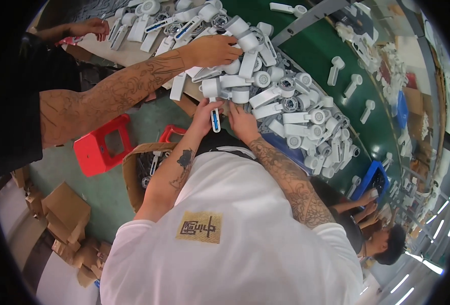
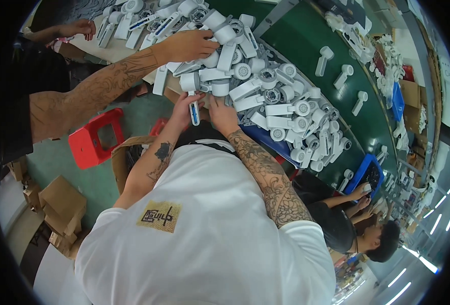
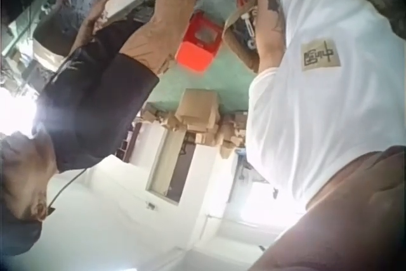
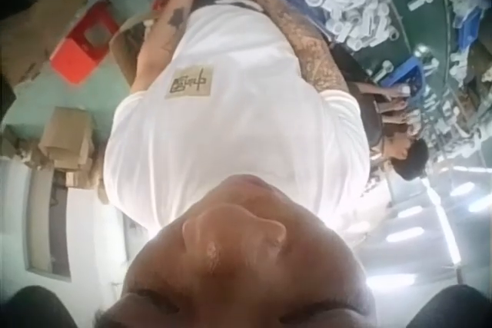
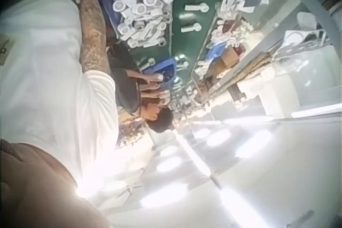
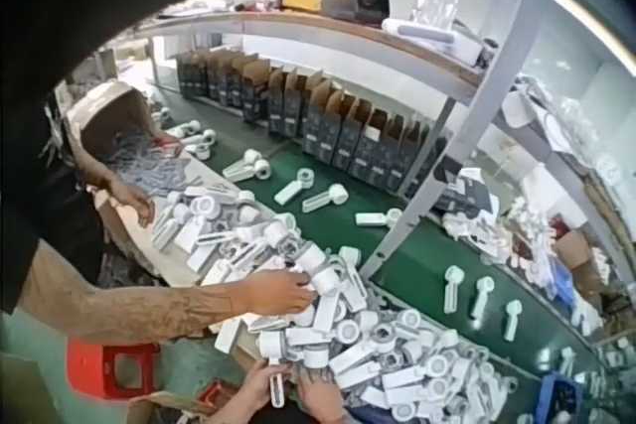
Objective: The person assembles handheld fans by hand on a production line, joining plastic housings and electronic components, then inspects the finished fans.
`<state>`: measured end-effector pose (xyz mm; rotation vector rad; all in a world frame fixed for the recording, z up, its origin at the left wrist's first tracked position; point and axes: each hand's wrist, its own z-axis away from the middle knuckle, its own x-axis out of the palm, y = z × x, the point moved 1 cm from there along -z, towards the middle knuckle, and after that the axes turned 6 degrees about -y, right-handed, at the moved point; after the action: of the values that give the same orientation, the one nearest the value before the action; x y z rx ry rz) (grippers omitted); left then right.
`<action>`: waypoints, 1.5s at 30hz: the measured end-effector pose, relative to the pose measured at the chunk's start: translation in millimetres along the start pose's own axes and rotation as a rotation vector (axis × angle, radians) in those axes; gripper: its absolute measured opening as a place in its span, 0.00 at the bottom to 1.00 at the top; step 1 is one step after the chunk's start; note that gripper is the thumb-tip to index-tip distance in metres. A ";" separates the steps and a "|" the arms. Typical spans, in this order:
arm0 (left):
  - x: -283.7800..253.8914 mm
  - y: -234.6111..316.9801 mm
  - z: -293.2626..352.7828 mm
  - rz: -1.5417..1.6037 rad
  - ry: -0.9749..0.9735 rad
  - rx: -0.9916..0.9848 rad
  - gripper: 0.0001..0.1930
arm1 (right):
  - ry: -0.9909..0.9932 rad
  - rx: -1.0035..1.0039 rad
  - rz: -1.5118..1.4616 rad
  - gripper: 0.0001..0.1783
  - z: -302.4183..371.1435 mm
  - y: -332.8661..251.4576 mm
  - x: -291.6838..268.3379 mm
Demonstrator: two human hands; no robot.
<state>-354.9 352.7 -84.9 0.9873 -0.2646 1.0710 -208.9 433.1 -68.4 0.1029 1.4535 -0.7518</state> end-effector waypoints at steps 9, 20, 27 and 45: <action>5.4 16.4 8.8 0.145 -0.111 -0.019 0.19 | -0.085 -0.003 0.048 0.25 13.6 -0.5 20.1; -19.8 34.4 6.9 -0.146 0.000 -0.055 0.21 | 0.068 0.040 -0.107 0.20 19.8 -4.5 0.9; -12.8 36.6 16.9 -0.135 -0.084 -0.028 0.15 | 0.079 0.391 -0.219 0.13 -2.7 7.6 18.0; 204.3 -1.0 -2.0 -0.521 -0.342 -0.206 0.25 | 0.191 0.388 -1.456 0.11 117.4 78.1 -204.9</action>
<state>-253.5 479.2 39.5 0.9772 -0.3631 0.3908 -55.1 516.5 108.3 -0.6822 1.3918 -2.2343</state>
